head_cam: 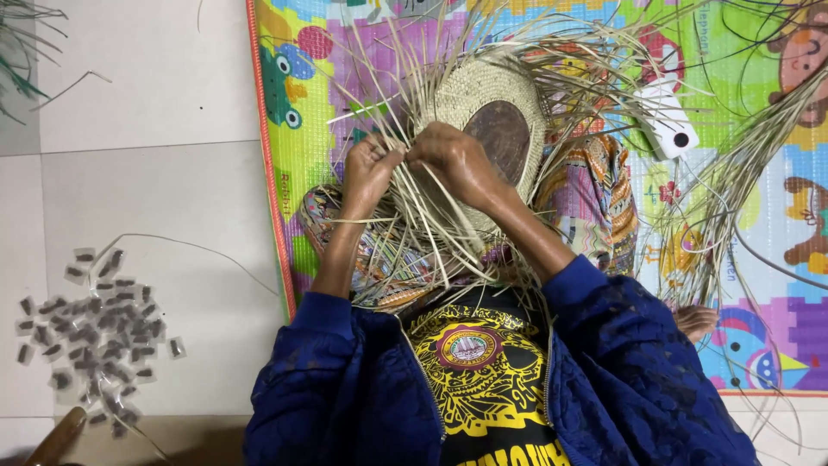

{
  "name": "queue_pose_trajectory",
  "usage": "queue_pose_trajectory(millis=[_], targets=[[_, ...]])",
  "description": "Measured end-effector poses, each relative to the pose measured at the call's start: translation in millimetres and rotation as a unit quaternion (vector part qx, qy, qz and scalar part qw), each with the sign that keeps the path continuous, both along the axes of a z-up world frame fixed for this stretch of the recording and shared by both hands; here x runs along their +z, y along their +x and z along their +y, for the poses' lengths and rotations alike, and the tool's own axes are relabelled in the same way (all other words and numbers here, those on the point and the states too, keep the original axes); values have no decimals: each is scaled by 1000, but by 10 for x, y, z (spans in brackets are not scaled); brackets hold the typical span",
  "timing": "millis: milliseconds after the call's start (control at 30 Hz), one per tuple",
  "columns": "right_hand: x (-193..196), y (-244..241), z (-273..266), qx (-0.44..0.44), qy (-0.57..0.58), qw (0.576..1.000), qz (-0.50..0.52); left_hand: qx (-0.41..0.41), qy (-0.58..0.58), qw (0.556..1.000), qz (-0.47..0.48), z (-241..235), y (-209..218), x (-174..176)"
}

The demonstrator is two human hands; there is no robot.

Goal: Weaving the brim of a straw hat by hand using dried plant fibers while sitting on the floor.

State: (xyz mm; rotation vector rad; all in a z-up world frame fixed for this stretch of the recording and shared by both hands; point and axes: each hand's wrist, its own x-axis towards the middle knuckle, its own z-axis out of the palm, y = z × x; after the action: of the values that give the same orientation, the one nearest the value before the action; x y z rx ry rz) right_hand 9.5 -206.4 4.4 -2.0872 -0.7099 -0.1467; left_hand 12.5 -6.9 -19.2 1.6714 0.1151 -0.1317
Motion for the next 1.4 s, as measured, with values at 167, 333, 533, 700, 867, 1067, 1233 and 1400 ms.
queue_pose_trajectory(millis=[167,333,533,700,867,1067,1233,1400], targets=[[-254,-88,-86,-18,-21,998,-60,-47,64,997,-15,-10,-61,236],[-253,97,-40,-33,-39,993,-104,-90,107,990,-11,74,-56,232],[-156,140,6,1,-96,989,-111,-115,88,990,-6,102,98,-192],[-233,147,-38,-29,-104,983,-147,-131,78,988,-29,169,132,-257],[-127,366,93,-48,-94,981,-163,-119,146,980,-60,47,3,-21],[119,339,49,-48,-42,995,-76,-54,145,987,-29,-65,-102,260],[-122,267,-27,-51,-50,997,5,-40,115,993,-2,-85,-30,163],[-352,62,-112,-29,-46,997,-47,-41,49,998,-14,-161,-141,627]])
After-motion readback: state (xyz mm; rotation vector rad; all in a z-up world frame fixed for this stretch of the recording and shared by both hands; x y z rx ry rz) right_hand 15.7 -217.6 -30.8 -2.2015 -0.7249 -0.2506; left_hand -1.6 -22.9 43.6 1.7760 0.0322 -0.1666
